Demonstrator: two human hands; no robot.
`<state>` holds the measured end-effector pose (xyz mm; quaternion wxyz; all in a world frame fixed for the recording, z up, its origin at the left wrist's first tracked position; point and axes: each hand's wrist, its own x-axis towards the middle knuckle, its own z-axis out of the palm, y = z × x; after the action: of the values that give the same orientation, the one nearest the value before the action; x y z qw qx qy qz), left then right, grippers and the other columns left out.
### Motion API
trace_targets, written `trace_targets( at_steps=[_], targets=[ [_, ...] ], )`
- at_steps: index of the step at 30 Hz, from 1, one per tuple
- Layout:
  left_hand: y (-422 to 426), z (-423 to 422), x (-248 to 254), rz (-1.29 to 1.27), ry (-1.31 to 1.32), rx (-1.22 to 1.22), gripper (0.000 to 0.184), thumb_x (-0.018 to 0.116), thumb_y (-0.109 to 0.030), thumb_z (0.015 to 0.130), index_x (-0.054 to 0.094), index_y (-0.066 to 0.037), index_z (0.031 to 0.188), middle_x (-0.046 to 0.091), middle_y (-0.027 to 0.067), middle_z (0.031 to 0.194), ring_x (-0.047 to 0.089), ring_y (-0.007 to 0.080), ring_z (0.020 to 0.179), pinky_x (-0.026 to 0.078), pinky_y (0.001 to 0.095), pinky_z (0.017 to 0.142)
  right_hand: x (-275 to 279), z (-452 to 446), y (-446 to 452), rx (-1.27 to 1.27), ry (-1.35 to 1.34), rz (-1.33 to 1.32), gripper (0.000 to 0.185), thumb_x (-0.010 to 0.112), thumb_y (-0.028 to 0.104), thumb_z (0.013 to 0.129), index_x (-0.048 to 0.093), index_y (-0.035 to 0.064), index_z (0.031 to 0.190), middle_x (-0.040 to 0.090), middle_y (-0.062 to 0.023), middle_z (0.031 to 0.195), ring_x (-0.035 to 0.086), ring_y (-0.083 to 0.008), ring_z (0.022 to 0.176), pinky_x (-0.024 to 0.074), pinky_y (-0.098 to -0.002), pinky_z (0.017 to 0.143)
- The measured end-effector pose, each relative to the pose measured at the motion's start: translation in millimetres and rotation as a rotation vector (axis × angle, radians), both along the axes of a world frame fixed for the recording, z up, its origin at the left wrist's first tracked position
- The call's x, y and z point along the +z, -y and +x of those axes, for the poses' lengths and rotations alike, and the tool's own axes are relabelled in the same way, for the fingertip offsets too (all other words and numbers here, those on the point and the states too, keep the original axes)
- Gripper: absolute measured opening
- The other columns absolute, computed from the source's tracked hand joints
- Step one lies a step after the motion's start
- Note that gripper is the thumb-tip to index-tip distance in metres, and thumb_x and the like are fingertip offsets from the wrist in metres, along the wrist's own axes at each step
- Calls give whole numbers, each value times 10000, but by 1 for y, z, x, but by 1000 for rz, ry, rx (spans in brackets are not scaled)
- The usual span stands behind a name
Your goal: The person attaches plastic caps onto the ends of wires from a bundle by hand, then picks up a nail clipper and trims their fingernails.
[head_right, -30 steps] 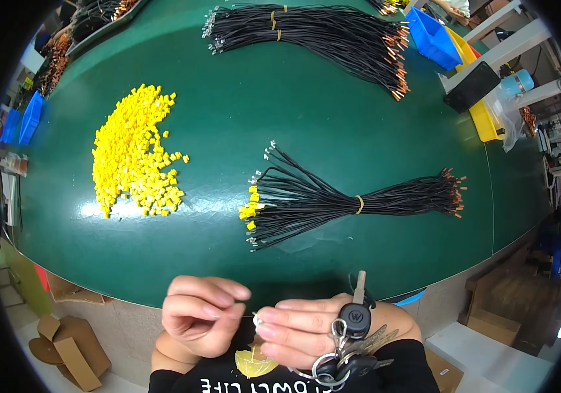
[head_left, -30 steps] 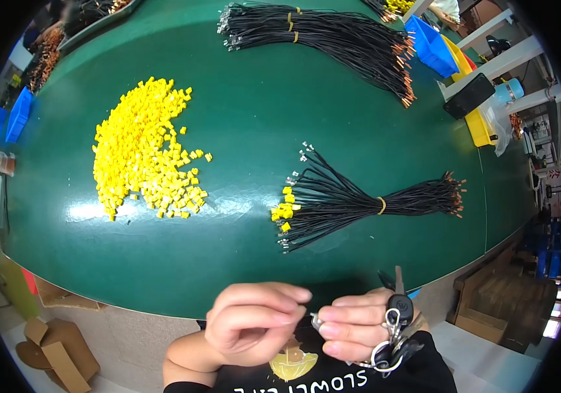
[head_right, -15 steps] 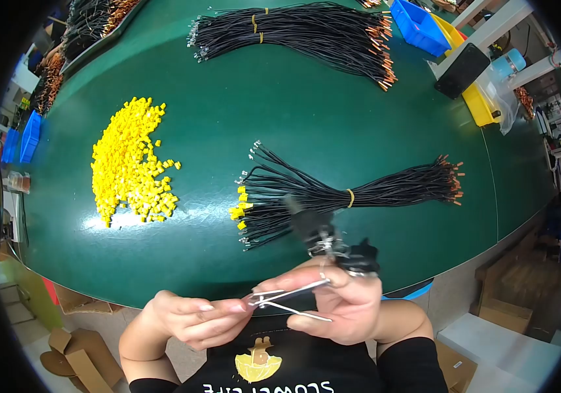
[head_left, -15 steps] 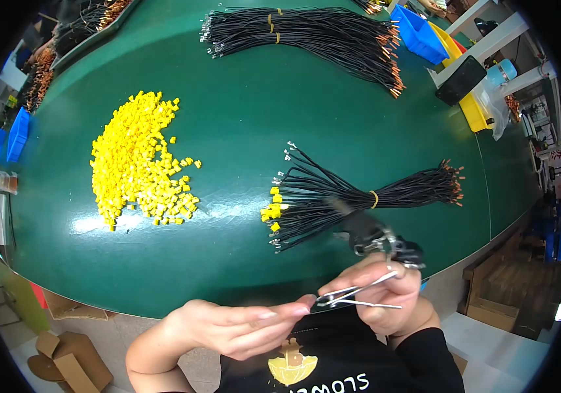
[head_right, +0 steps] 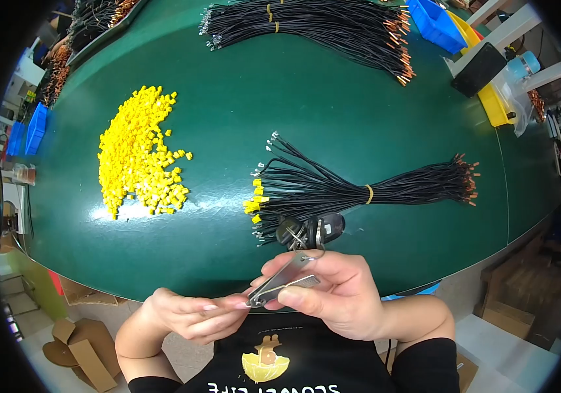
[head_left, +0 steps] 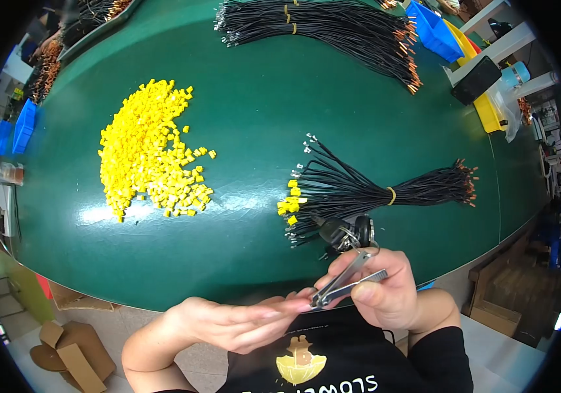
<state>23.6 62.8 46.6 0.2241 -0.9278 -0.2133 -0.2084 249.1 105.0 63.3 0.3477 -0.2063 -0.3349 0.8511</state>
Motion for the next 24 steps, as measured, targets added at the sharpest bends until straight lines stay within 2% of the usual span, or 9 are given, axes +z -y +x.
trace_targets(
  at_steps=[9, 24],
  targets=[
    [4, -1, -3, 1, 1, 38, 155, 485, -153, 780, 613, -232, 819, 571, -105, 978, 508, 28, 1043, 236, 297, 1040, 2, -4, 1, -3, 20, -130, 280, 513, 50, 852, 476, -61, 1106, 571, -184, 1023, 576, -248, 953, 503, -333, 803],
    [7, -2, -10, 51, -31, 54, 157, 499, -146, 772, 616, -234, 828, 570, -104, 984, 502, 19, 1050, 244, 278, 1036, 4, -6, 2, -9, 125, -175, 241, 523, 22, 840, 508, -40, 1073, 595, -145, 979, 596, -191, 893, 515, -301, 775]
  ],
)
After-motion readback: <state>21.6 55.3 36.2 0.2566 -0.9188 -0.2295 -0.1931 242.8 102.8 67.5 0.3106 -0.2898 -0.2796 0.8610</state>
